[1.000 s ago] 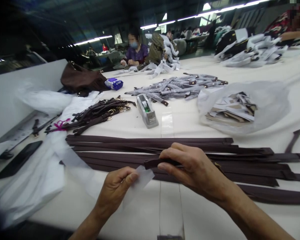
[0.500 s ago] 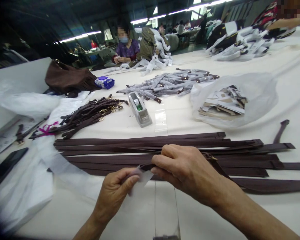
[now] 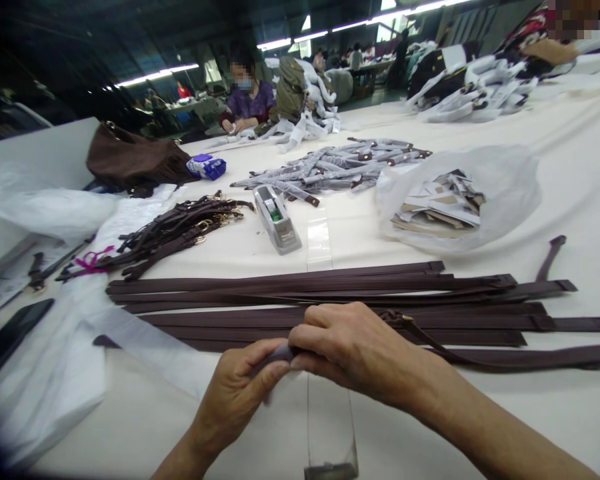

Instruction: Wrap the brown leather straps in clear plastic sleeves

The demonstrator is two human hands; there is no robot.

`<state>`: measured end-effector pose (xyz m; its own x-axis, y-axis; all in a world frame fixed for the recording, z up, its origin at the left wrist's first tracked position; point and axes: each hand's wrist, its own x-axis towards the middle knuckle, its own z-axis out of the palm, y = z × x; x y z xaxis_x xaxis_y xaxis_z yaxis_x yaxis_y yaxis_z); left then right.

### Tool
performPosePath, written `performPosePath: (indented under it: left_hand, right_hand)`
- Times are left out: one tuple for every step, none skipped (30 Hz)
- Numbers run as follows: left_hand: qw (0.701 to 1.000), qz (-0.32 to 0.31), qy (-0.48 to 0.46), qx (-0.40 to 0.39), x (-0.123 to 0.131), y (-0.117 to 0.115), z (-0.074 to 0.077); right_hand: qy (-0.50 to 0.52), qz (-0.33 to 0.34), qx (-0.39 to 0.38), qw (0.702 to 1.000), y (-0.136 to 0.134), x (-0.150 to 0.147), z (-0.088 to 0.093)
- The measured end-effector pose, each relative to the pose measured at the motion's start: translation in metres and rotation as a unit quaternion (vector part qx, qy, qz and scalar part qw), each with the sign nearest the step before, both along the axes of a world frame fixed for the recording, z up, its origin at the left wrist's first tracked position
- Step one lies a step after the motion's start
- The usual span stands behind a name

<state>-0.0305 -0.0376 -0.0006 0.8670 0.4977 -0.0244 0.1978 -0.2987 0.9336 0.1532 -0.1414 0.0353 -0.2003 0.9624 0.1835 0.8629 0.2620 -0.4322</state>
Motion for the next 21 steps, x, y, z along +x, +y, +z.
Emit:
performPosePath:
  left_hand:
    - [1.000, 0.005, -0.002, 0.004, -0.001, 0.000, 0.001]
    - [1.000, 0.014, -0.004, 0.009, -0.002, 0.000, 0.001]
    - [1.000, 0.025, -0.006, 0.013, -0.004, 0.001, 0.000]
    - [0.999, 0.036, -0.008, 0.016, -0.005, 0.002, -0.001]
    - [0.999, 0.043, -0.008, 0.015, -0.007, 0.004, -0.002]
    - [0.999, 0.046, -0.005, 0.011, -0.008, 0.005, -0.004]
    - [0.999, 0.045, 0.002, 0.002, -0.009, 0.007, -0.005]
    - [0.999, 0.035, 0.012, -0.014, -0.009, 0.008, -0.006]
    - [0.999, 0.019, 0.024, -0.034, -0.009, 0.009, -0.007]
    - [0.998, 0.001, 0.036, -0.052, -0.008, 0.010, -0.007]
    - [0.997, -0.016, 0.047, -0.066, -0.007, 0.011, -0.006]
    - [0.995, -0.032, 0.056, -0.071, -0.005, 0.011, -0.005]
    - [0.995, -0.047, 0.063, -0.068, -0.004, 0.012, -0.003]
    - [0.994, -0.059, 0.068, -0.060, -0.003, 0.012, -0.002]
    - [0.994, -0.069, 0.072, -0.051, -0.002, 0.012, 0.000]
    - [0.993, -0.074, 0.077, -0.047, -0.001, 0.012, 0.001]
    - [0.993, -0.073, 0.080, -0.049, -0.002, 0.013, 0.002]
    - [0.993, -0.067, 0.080, -0.057, -0.002, 0.013, 0.002]
    - [0.993, -0.054, 0.078, -0.072, -0.003, 0.014, 0.003]
    - [0.992, -0.039, 0.074, -0.091, -0.004, 0.014, 0.003]
    - [0.991, -0.024, 0.069, -0.112, -0.006, 0.014, 0.004]
  right_hand:
    - [0.033, -0.003, -0.004, 0.999, -0.001, 0.001, -0.001]
    - [0.070, -0.011, -0.010, 0.997, -0.002, 0.004, -0.003]
    - [0.103, -0.023, -0.020, 0.994, -0.004, 0.007, -0.004]
    - [0.129, -0.037, -0.034, 0.990, -0.006, 0.011, -0.006]
    - [0.147, -0.051, -0.054, 0.986, -0.008, 0.016, -0.009]
    - [0.159, -0.058, -0.076, 0.983, -0.010, 0.020, -0.012]
    - [0.165, -0.058, -0.092, 0.980, -0.012, 0.023, -0.015]
    - [0.166, -0.054, -0.100, 0.980, -0.013, 0.026, -0.018]
    - [0.160, -0.048, -0.101, 0.981, -0.014, 0.028, -0.021]
    - [0.147, -0.042, -0.094, 0.984, -0.015, 0.028, -0.023]
    - [0.126, -0.038, -0.082, 0.988, -0.015, 0.027, -0.025]
    - [0.100, -0.036, -0.067, 0.992, -0.015, 0.025, -0.027]
    - [0.072, -0.034, -0.053, 0.995, -0.015, 0.022, -0.028]
    - [0.045, -0.032, -0.037, 0.998, -0.015, 0.019, -0.028]
    - [0.023, -0.030, -0.021, 0.999, -0.015, 0.017, -0.028]
    - [0.005, -0.028, -0.006, 1.000, -0.015, 0.015, -0.028]
    - [-0.006, -0.028, 0.008, 1.000, -0.016, 0.013, -0.028]
    - [-0.013, -0.028, 0.020, 0.999, -0.016, 0.013, -0.028]
    - [-0.017, -0.029, 0.031, 0.999, -0.016, 0.013, -0.027]
    - [-0.019, -0.031, 0.040, 0.999, -0.016, 0.013, -0.026]
    - [-0.020, -0.031, 0.048, 0.998, -0.016, 0.014, -0.026]
